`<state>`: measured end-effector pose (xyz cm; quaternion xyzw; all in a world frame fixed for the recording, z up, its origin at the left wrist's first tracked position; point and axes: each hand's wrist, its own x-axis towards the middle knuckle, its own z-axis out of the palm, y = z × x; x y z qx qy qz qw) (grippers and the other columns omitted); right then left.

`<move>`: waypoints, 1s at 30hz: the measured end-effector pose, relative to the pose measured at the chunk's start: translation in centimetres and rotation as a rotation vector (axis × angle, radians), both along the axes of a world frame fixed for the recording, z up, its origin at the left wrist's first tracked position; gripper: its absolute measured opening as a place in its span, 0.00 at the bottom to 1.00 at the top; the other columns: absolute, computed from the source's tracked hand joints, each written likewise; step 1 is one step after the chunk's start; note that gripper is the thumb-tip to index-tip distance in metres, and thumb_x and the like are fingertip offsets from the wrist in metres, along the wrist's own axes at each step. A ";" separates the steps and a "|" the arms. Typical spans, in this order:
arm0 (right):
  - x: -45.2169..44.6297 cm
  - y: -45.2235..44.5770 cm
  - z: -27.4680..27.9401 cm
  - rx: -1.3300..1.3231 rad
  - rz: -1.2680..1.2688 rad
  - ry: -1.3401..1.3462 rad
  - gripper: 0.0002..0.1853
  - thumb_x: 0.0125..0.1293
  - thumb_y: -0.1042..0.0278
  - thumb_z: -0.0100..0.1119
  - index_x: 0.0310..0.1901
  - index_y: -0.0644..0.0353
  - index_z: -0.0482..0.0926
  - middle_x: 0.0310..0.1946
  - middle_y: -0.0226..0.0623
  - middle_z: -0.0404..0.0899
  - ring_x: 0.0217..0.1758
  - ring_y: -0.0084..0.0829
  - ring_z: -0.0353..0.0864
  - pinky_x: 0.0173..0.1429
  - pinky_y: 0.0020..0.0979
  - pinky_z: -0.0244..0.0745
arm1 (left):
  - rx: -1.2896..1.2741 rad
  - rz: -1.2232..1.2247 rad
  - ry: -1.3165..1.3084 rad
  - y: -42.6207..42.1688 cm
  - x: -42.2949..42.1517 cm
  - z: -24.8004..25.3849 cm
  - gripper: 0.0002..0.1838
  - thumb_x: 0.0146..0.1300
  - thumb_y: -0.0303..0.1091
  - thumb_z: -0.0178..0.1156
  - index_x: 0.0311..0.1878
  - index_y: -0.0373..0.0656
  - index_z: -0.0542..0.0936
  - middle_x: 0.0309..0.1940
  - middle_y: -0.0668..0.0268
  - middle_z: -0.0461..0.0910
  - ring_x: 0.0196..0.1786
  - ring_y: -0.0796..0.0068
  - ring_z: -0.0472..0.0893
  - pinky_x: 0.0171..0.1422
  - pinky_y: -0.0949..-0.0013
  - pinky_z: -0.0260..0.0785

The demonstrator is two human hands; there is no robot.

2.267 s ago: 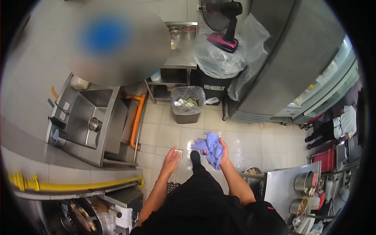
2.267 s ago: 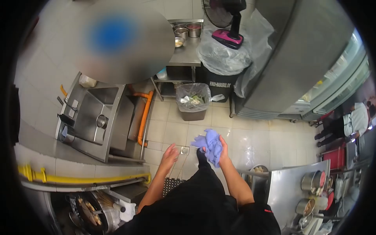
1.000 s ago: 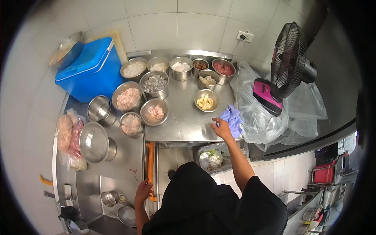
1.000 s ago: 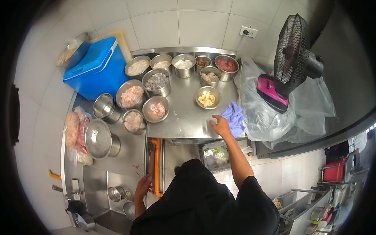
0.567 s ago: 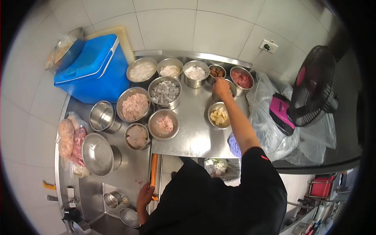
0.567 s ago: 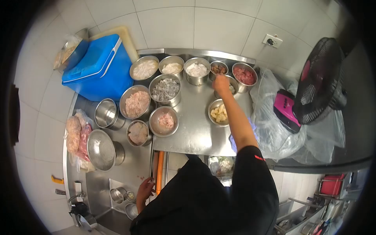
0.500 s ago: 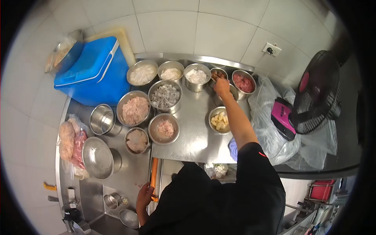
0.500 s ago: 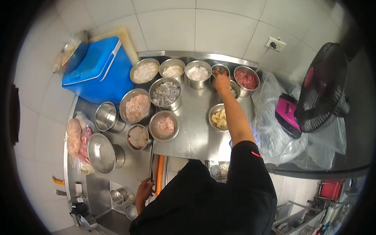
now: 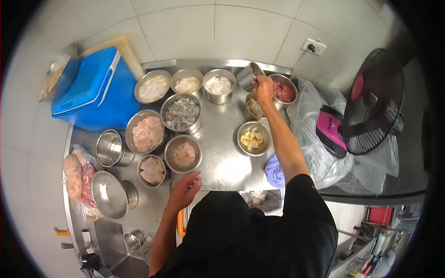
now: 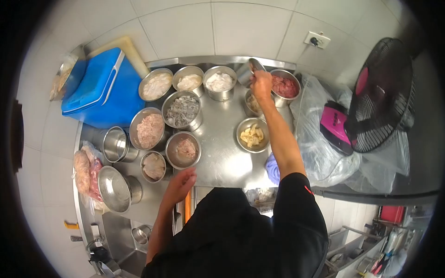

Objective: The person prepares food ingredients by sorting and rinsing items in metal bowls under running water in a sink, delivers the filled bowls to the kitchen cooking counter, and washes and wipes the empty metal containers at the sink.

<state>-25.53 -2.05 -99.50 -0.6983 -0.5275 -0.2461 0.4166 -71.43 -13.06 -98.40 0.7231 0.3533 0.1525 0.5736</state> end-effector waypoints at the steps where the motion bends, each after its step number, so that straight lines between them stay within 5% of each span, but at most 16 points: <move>1: -1.0 -1.1 1.5 0.048 0.090 -0.063 0.06 0.41 0.80 0.60 0.25 0.62 0.75 0.24 0.43 0.75 0.32 0.47 0.74 0.39 0.43 0.66 | -0.009 -0.017 0.000 0.2 1.1 0.1 0.19 0.65 0.34 0.54 0.57 0.37 0.70 0.43 0.66 0.77 0.42 0.80 0.76 0.48 0.73 0.70; 6: -9.3 -9.8 6.3 -0.058 0.452 -0.220 0.09 0.35 0.77 0.58 0.24 0.61 0.74 0.27 0.41 0.73 0.36 0.45 0.72 0.45 0.43 0.66 | -0.210 -0.011 -0.268 -0.4 6.6 1.1 0.21 0.65 0.36 0.54 0.59 0.37 0.68 0.49 0.63 0.76 0.52 0.75 0.74 0.54 0.67 0.69; 8: -15.6 -14.8 5.3 -0.103 0.545 -0.210 0.08 0.35 0.75 0.57 0.24 0.61 0.74 0.27 0.40 0.72 0.36 0.43 0.72 0.47 0.44 0.66 | -0.542 0.340 -0.517 -1.5 8.7 1.8 0.25 0.65 0.45 0.54 0.59 0.38 0.69 0.51 0.62 0.74 0.55 0.70 0.74 0.54 0.59 0.69; 10: -21.1 -19.1 2.5 -0.209 0.612 -0.272 0.07 0.39 0.73 0.57 0.24 0.61 0.76 0.27 0.38 0.72 0.38 0.38 0.73 0.54 0.45 0.66 | -0.809 0.264 -0.601 -1.7 9.6 0.4 0.28 0.62 0.48 0.53 0.60 0.39 0.67 0.52 0.59 0.74 0.57 0.64 0.73 0.55 0.51 0.69; 11: -23.3 -21.4 2.7 -0.240 0.677 -0.125 0.07 0.41 0.71 0.58 0.25 0.60 0.76 0.30 0.37 0.73 0.41 0.37 0.73 0.59 0.45 0.64 | -0.781 0.381 -0.454 -1.7 9.7 -4.1 0.27 0.58 0.39 0.51 0.61 0.39 0.65 0.53 0.58 0.74 0.55 0.58 0.74 0.52 0.47 0.71; 15: -20.1 -28.0 -3.7 -0.309 0.179 0.169 0.09 0.47 0.69 0.62 0.32 0.57 0.77 0.37 0.40 0.74 0.47 0.40 0.72 0.54 0.44 0.66 | -0.973 0.355 -0.300 -4.7 7.6 -10.3 0.30 0.50 0.33 0.46 0.61 0.38 0.64 0.52 0.53 0.74 0.49 0.53 0.78 0.43 0.45 0.76; 16: -17.6 -29.9 -7.1 -0.328 -0.029 0.296 0.10 0.47 0.69 0.63 0.34 0.56 0.78 0.37 0.41 0.75 0.46 0.41 0.73 0.51 0.43 0.68 | -0.934 0.343 -0.278 -5.3 7.6 -10.6 0.30 0.52 0.33 0.46 0.62 0.39 0.63 0.53 0.51 0.73 0.49 0.52 0.78 0.43 0.44 0.76; 19: -14.4 -33.5 -9.7 -0.549 -0.238 0.093 0.12 0.44 0.74 0.64 0.34 0.57 0.78 0.33 0.41 0.76 0.41 0.43 0.75 0.43 0.40 0.70 | -0.815 0.407 -0.161 -5.7 8.6 -9.2 0.31 0.50 0.30 0.50 0.62 0.46 0.63 0.56 0.52 0.68 0.50 0.49 0.76 0.44 0.48 0.77; 21: -13.0 -33.1 -10.4 -0.587 -0.045 0.072 0.09 0.43 0.75 0.64 0.30 0.59 0.79 0.29 0.40 0.76 0.35 0.43 0.75 0.41 0.39 0.71 | -0.053 0.213 0.162 -4.1 9.0 -12.3 0.23 0.49 0.30 0.56 0.53 0.42 0.72 0.51 0.51 0.72 0.46 0.51 0.77 0.49 0.55 0.72; 22: -12.6 -32.1 -10.1 -0.586 -0.020 0.070 0.09 0.43 0.75 0.64 0.30 0.59 0.79 0.29 0.40 0.76 0.35 0.43 0.75 0.41 0.39 0.71 | -0.053 0.237 0.166 -3.6 9.1 -12.7 0.23 0.49 0.30 0.56 0.53 0.42 0.72 0.51 0.51 0.72 0.46 0.51 0.77 0.49 0.55 0.72; 24: -14.4 -30.3 -5.6 -0.451 0.126 0.192 0.04 0.47 0.74 0.62 0.27 0.60 0.80 0.29 0.39 0.76 0.34 0.42 0.76 0.40 0.40 0.71 | 0.425 0.410 0.188 -3.8 8.8 -10.6 0.14 0.46 0.28 0.59 0.39 0.39 0.74 0.39 0.53 0.77 0.42 0.53 0.76 0.48 0.59 0.67; 25: -14.7 -29.3 -4.8 -0.441 0.194 0.173 0.03 0.48 0.72 0.62 0.26 0.61 0.80 0.30 0.40 0.77 0.35 0.42 0.77 0.40 0.39 0.71 | 0.423 0.364 0.098 -2.7 9.3 -11.2 0.10 0.44 0.27 0.60 0.32 0.39 0.72 0.27 0.57 0.77 0.35 0.58 0.76 0.40 0.60 0.68; 28: -14.7 -26.6 -5.6 -0.706 0.254 0.222 0.03 0.47 0.73 0.63 0.26 0.60 0.81 0.32 0.42 0.78 0.38 0.42 0.78 0.42 0.39 0.72 | 0.075 0.199 0.078 -0.9 10.4 -11.4 0.09 0.43 0.26 0.59 0.29 0.40 0.71 0.22 0.59 0.75 0.27 0.62 0.73 0.34 0.62 0.66; 30: -15.2 -23.1 -4.3 -0.643 0.375 0.368 0.06 0.46 0.73 0.63 0.29 0.61 0.80 0.33 0.44 0.78 0.39 0.43 0.78 0.43 0.39 0.72 | 0.200 0.188 0.155 -0.1 11.3 -11.4 0.07 0.42 0.25 0.57 0.27 0.41 0.71 0.19 0.60 0.74 0.22 0.64 0.71 0.31 0.64 0.65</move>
